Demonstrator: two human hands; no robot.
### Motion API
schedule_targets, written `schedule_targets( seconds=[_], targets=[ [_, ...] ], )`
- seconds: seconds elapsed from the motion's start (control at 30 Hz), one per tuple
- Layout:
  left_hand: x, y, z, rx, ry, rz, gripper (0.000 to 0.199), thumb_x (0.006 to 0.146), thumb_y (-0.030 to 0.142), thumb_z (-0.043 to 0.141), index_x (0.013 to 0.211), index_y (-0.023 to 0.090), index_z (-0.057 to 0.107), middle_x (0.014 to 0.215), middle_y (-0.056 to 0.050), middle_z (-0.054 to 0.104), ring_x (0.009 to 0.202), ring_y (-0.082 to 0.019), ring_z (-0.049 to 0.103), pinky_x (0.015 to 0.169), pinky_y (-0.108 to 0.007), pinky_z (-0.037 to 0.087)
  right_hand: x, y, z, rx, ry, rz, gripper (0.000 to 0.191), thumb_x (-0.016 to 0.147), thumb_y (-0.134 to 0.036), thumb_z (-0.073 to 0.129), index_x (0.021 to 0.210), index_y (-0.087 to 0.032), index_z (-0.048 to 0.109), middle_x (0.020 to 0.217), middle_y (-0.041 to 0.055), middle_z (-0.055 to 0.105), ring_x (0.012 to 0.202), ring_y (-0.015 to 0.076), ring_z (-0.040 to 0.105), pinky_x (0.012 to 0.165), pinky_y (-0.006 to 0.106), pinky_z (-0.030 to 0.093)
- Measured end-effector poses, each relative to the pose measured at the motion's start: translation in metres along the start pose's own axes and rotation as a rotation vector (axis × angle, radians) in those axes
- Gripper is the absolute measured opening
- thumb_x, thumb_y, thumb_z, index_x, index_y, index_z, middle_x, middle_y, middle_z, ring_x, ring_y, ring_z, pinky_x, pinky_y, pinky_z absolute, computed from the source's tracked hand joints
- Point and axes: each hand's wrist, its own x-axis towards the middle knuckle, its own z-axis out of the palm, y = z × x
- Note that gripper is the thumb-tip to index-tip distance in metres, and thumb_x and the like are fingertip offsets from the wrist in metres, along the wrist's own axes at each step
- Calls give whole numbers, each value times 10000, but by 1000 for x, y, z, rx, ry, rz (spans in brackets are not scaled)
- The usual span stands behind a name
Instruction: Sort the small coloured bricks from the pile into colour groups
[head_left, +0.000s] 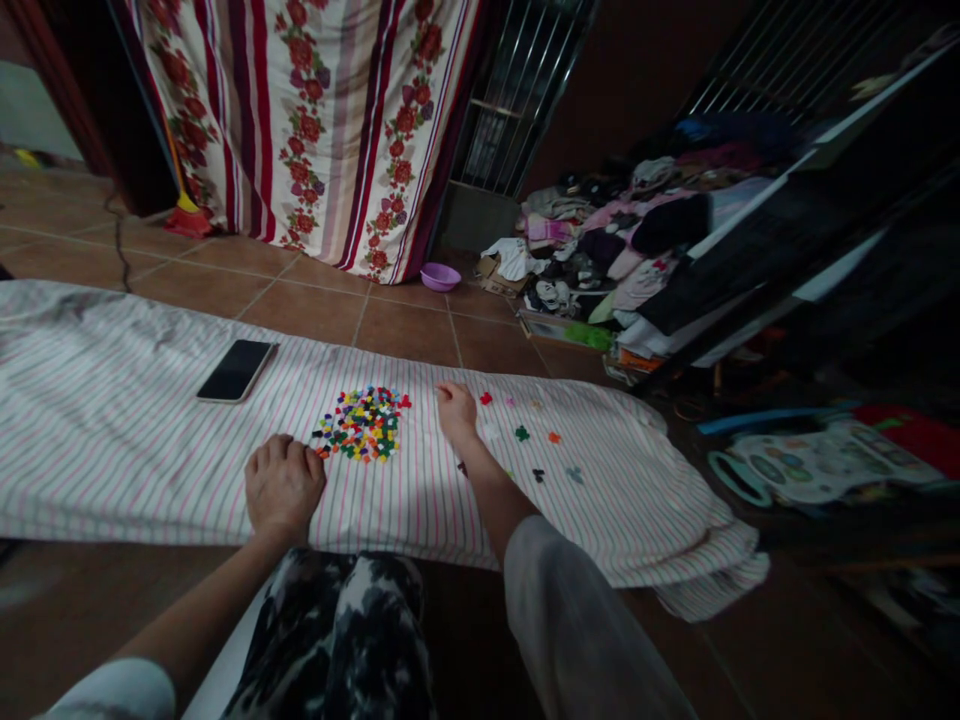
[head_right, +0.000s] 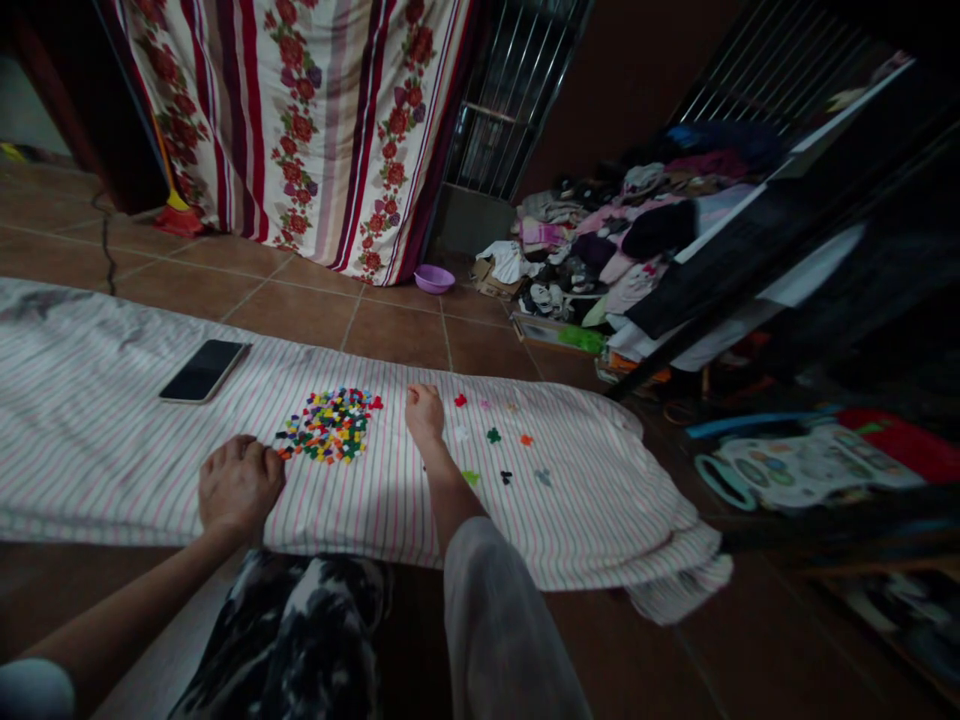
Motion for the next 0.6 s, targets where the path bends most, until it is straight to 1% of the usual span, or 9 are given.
schedule_targets(
  seconds=[0.13, 0.27, 0.4, 0.6],
  targets=[
    [0, 0, 1, -1, 9, -8, 308, 883, 299, 379, 814, 149, 639, 991, -135, 611, 925, -260, 523, 838, -400, 346, -28, -18, 24, 57, -77, -5, 295, 809, -105, 475, 914, -216, 728, 942, 44, 665, 885, 172, 603, 858, 284, 463],
    [0, -1, 3, 24, 19, -1, 312, 888, 302, 379, 816, 149, 641, 999, -131, 619, 927, -259, 524, 845, -396, 348, -54, -26, 41, 92, -60, 0, 315, 817, -96, 467, 936, -239, 721, 945, 28, 654, 902, 163, 603, 866, 277, 465],
    [-1, -2, 5, 29, 25, -2, 316, 890, 299, 373, 816, 150, 642, 1004, -131, 618, 933, -261, 520, 850, -398, 349, -63, -27, 42, 89, -72, -55, 364, 830, -89, 460, 1034, -257, 711, 995, 30, 631, 949, 158, 595, 884, 262, 453],
    [-1, -2, 5, -5, 15, -9, 303, 878, 285, 379, 823, 150, 645, 1002, -138, 611, 934, -263, 520, 857, -406, 344, -64, -29, 40, 31, -99, -72, 328, 853, -122, 496, 1031, -279, 722, 998, 29, 599, 948, 157, 575, 856, 248, 450]
  ],
)
